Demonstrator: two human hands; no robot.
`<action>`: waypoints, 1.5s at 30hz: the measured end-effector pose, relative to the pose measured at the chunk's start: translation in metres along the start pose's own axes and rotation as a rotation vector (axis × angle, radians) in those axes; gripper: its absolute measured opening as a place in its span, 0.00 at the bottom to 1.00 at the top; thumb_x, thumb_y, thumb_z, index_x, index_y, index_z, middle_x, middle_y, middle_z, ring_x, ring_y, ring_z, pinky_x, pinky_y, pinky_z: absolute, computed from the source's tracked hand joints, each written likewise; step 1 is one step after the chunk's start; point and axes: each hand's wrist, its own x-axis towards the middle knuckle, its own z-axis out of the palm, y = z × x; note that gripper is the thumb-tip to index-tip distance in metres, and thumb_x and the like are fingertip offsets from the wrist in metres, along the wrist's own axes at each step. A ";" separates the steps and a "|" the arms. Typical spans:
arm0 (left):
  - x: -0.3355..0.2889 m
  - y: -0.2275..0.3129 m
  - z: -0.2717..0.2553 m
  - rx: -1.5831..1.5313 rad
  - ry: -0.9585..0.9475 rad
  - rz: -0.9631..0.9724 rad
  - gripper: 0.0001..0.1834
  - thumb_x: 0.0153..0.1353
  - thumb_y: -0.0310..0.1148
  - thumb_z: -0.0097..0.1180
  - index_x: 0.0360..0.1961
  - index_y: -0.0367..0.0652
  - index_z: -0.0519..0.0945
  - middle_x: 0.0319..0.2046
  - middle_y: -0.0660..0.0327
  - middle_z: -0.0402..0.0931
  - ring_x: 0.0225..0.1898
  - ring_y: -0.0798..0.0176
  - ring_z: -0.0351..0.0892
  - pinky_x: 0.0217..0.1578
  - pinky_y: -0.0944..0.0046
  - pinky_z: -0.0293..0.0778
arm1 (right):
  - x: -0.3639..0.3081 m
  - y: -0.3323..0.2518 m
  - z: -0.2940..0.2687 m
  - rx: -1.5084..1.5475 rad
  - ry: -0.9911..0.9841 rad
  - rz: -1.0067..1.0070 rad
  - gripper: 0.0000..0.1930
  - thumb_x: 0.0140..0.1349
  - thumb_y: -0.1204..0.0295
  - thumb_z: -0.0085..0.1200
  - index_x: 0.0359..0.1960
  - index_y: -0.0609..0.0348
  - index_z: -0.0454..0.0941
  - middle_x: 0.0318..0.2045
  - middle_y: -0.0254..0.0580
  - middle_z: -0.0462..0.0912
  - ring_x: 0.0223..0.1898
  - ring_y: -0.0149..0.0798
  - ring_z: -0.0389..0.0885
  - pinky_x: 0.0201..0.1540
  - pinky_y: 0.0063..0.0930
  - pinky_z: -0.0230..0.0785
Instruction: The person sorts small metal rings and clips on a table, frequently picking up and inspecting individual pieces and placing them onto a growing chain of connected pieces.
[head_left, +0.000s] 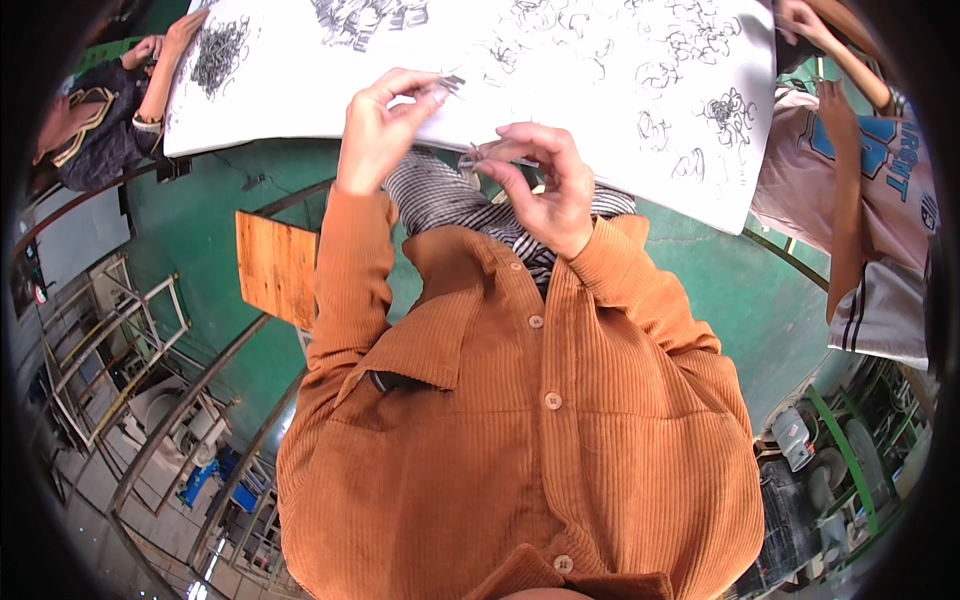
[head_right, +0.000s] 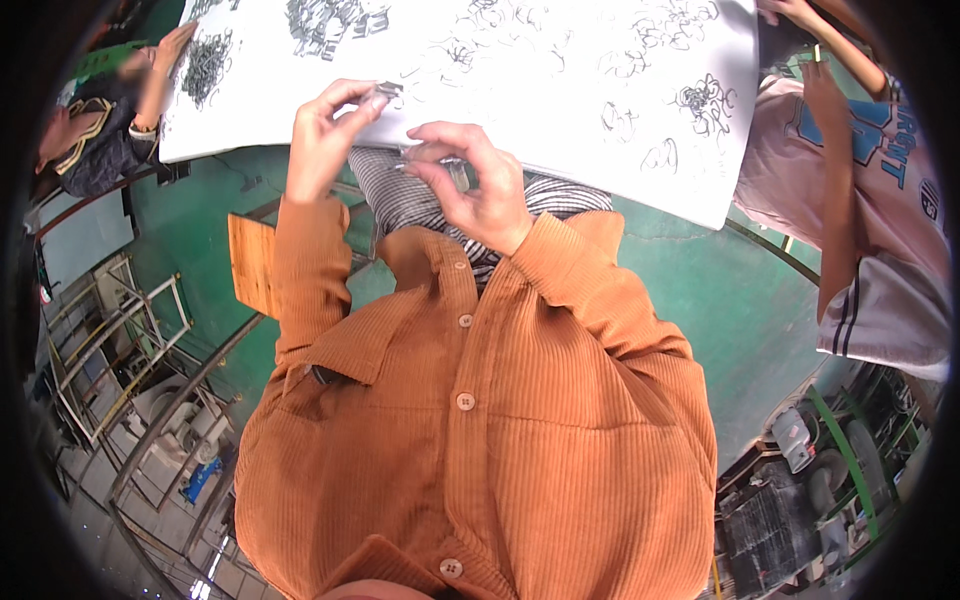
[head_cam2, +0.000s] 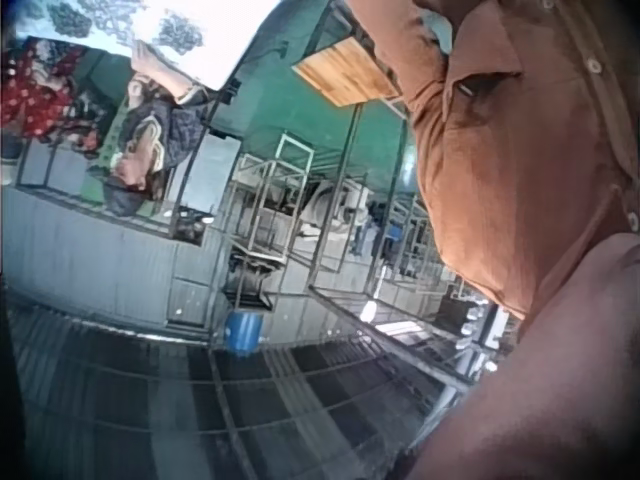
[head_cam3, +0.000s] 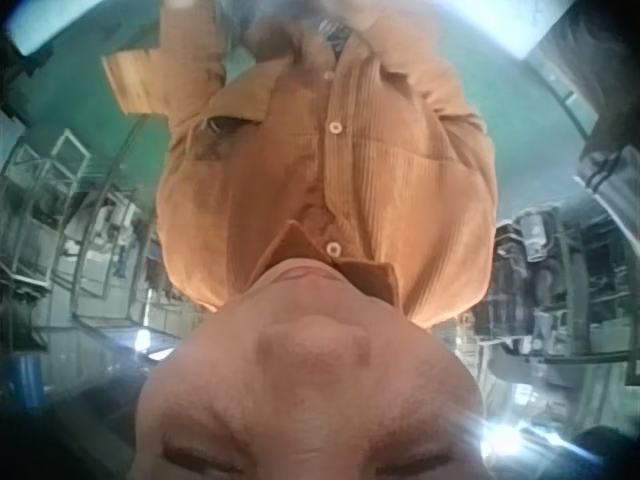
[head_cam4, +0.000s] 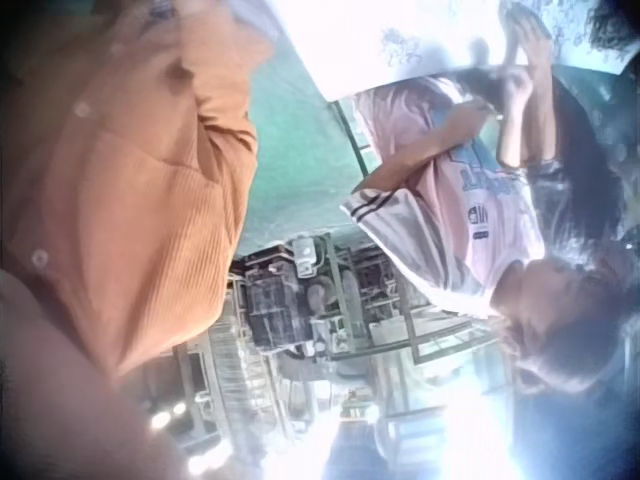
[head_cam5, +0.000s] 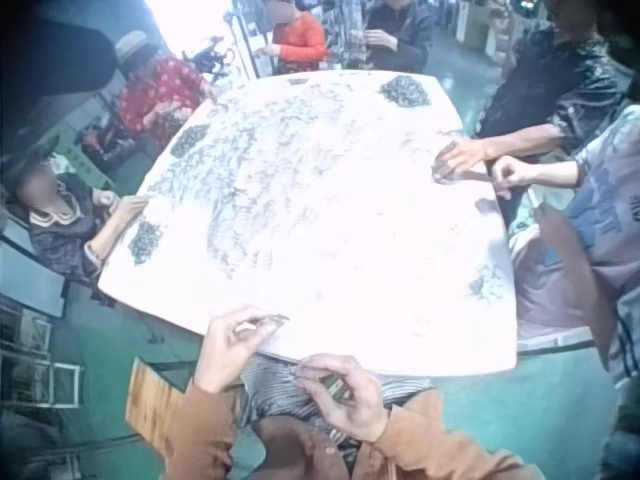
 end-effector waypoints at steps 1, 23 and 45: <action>-0.014 0.024 0.001 0.041 -0.017 -0.018 0.12 0.55 0.22 0.62 0.42 0.35 0.83 0.31 0.65 0.79 0.32 0.72 0.74 0.36 0.72 0.71 | 0.001 0.001 0.000 0.005 -0.010 -0.001 0.18 0.54 0.84 0.61 0.46 0.62 0.72 0.34 0.42 0.85 0.35 0.35 0.86 0.38 0.24 0.77; -0.076 0.069 0.019 -0.113 0.117 -0.032 0.11 0.53 0.13 0.60 0.39 0.32 0.82 0.34 0.59 0.78 0.38 0.70 0.78 0.39 0.72 0.77 | 0.039 0.068 -0.091 -0.716 0.144 0.170 0.05 0.57 0.72 0.57 0.33 0.60 0.80 0.32 0.47 0.81 0.32 0.46 0.81 0.36 0.38 0.73; -0.082 0.060 0.028 -0.212 0.185 -0.121 0.09 0.54 0.15 0.61 0.37 0.31 0.82 0.35 0.58 0.81 0.37 0.68 0.82 0.38 0.70 0.81 | 0.040 -0.015 -0.049 0.303 -0.288 0.638 0.03 0.56 0.79 0.63 0.29 0.63 0.81 0.30 0.41 0.83 0.28 0.28 0.82 0.27 0.18 0.75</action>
